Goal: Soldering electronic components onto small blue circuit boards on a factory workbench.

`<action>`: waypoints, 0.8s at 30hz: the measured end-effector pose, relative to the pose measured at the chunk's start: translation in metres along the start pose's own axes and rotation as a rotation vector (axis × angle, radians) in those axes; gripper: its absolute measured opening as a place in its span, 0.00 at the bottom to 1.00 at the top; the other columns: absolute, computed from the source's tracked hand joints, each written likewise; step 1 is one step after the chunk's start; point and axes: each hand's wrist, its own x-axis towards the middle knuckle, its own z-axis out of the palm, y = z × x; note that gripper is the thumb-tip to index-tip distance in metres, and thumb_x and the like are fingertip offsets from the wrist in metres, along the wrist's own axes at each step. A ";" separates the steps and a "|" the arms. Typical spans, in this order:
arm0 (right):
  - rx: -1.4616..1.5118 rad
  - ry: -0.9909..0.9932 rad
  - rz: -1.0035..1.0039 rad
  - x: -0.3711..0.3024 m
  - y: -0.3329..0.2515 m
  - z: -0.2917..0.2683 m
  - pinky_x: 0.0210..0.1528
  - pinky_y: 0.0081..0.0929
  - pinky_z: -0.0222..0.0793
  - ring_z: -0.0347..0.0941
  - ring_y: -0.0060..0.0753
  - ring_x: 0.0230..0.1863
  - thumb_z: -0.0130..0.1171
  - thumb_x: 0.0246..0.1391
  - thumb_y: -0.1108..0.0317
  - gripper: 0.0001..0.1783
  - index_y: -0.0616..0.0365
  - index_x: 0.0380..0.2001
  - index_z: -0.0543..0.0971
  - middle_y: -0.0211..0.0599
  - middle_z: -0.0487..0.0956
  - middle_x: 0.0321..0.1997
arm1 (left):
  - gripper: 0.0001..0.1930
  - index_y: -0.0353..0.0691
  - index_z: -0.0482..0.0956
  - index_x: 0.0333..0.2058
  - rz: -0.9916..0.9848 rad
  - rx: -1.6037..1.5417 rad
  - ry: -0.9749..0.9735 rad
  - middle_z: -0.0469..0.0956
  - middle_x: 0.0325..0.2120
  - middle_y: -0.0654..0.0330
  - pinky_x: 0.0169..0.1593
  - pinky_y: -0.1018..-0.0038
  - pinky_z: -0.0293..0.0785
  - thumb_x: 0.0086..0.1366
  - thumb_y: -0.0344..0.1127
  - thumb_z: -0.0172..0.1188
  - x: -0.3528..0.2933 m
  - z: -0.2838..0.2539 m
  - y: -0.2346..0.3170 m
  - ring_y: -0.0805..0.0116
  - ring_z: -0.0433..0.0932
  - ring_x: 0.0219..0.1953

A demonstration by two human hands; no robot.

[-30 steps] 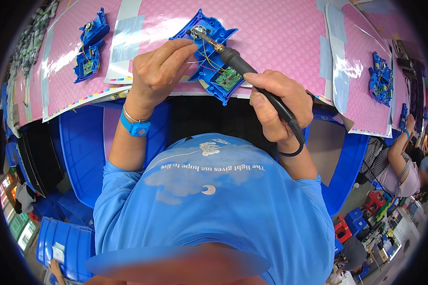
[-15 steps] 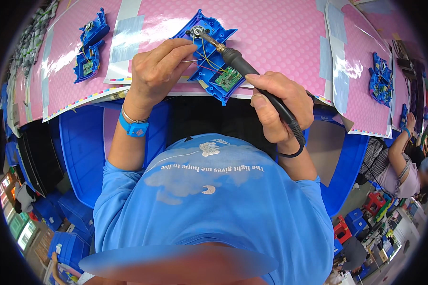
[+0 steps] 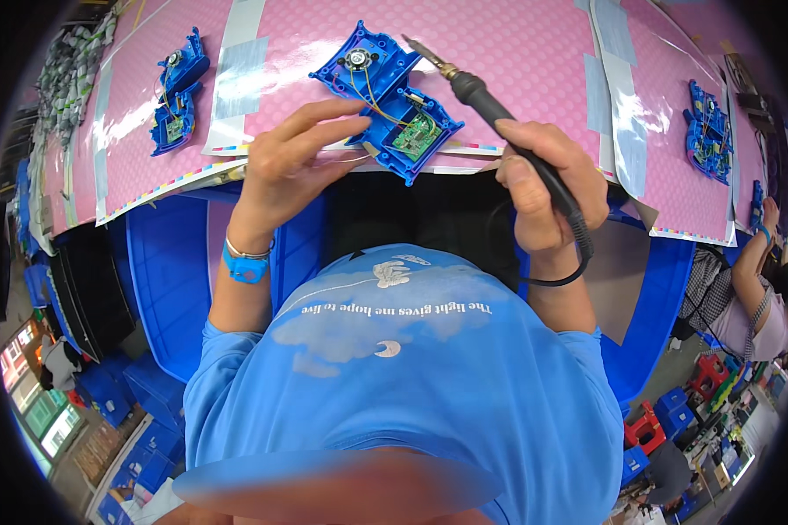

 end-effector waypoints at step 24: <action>-0.235 0.004 -0.280 0.018 -0.006 0.019 0.26 0.29 0.72 0.79 0.36 0.25 0.62 0.49 0.78 0.13 0.64 0.41 0.83 0.43 0.82 0.29 | 0.15 0.36 0.83 0.44 -0.229 0.955 -0.157 0.83 0.42 0.50 0.43 0.62 0.80 0.64 0.17 0.51 -0.019 -0.227 -0.100 0.48 0.84 0.42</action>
